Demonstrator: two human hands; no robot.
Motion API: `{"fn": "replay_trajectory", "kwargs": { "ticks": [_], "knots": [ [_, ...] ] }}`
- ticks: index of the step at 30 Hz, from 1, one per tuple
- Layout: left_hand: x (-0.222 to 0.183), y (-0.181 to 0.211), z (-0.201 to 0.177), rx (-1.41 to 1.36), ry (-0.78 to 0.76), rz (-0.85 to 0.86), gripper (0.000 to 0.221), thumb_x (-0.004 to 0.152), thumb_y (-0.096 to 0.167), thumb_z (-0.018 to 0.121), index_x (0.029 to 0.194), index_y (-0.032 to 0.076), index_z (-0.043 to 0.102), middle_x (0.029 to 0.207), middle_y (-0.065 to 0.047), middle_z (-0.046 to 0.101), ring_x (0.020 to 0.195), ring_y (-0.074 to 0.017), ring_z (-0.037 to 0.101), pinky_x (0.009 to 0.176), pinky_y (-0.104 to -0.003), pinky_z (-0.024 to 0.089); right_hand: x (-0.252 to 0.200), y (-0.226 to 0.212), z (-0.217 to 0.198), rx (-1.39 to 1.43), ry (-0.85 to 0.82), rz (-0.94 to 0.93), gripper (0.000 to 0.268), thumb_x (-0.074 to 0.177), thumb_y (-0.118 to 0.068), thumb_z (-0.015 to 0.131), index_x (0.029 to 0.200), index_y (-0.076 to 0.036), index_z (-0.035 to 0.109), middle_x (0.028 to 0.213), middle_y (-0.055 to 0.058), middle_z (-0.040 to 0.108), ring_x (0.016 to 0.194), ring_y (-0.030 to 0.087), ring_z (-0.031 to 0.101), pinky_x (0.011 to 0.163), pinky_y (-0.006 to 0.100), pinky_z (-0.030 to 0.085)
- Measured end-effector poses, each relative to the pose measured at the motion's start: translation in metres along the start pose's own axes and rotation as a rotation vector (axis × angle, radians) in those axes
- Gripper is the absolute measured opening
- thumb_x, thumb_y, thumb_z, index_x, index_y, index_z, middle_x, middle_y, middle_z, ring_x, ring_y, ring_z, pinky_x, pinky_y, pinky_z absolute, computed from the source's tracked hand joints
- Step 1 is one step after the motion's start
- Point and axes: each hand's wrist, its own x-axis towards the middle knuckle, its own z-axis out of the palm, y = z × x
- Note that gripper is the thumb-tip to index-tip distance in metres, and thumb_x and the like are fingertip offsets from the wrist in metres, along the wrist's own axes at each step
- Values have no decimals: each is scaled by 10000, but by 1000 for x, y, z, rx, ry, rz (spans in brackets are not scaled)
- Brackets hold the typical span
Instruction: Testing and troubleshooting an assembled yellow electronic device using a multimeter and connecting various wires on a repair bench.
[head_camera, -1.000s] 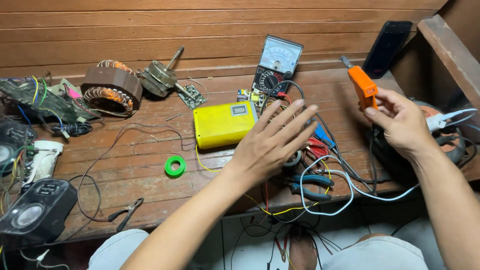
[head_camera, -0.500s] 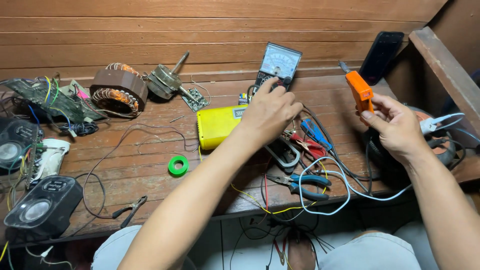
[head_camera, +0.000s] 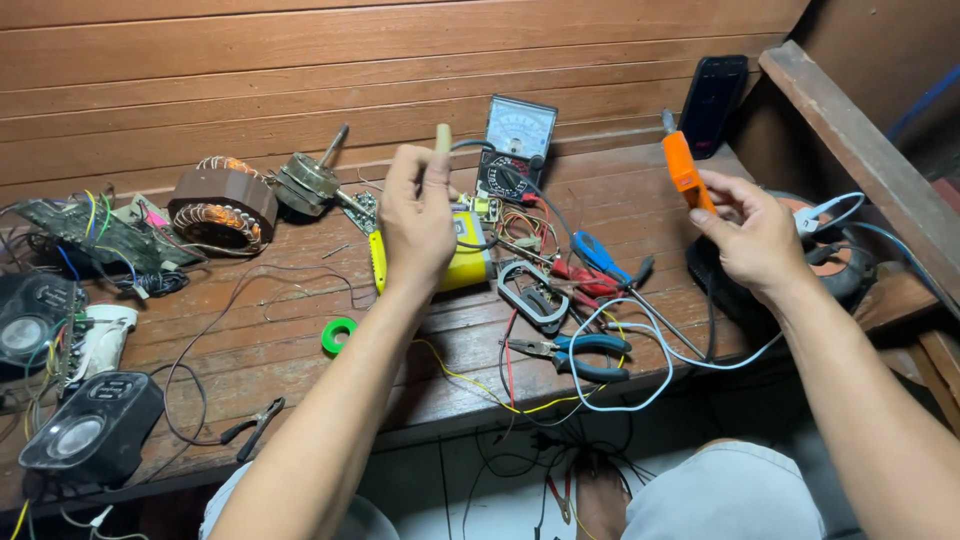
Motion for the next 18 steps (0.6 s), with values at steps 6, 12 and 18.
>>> {"fn": "replay_trajectory", "kwargs": {
  "ticks": [6, 12, 18],
  "knots": [
    [-7, -2, -1, -157, 171, -82, 252, 1078, 319, 461, 914, 141, 530, 746, 17, 611, 738, -79, 594, 803, -245, 479, 10, 23, 10, -691, -59, -1, 506, 885, -223, 715, 1389, -230, 681, 1213, 70, 676, 1128, 350, 616, 928, 476, 458],
    [-26, -13, -7, -239, 215, -89, 259, 1106, 299, 489, 950, 125, 602, 697, -32, 637, 773, -124, 576, 861, -283, 456, 35, 71, 36, -1110, -223, 29, 422, 893, -330, 741, 1312, -288, 714, 1135, 12, 679, 1170, 273, 665, 990, 446, 551],
    [-22, 11, -10, -306, 161, -94, 235, 1094, 282, 495, 944, 135, 601, 699, -29, 637, 769, -109, 533, 819, -272, 418, 57, 98, 54, -1111, -221, 78, 402, 884, -389, 728, 1270, -276, 712, 1155, 11, 649, 1180, 278, 656, 979, 466, 561]
  ]
}}
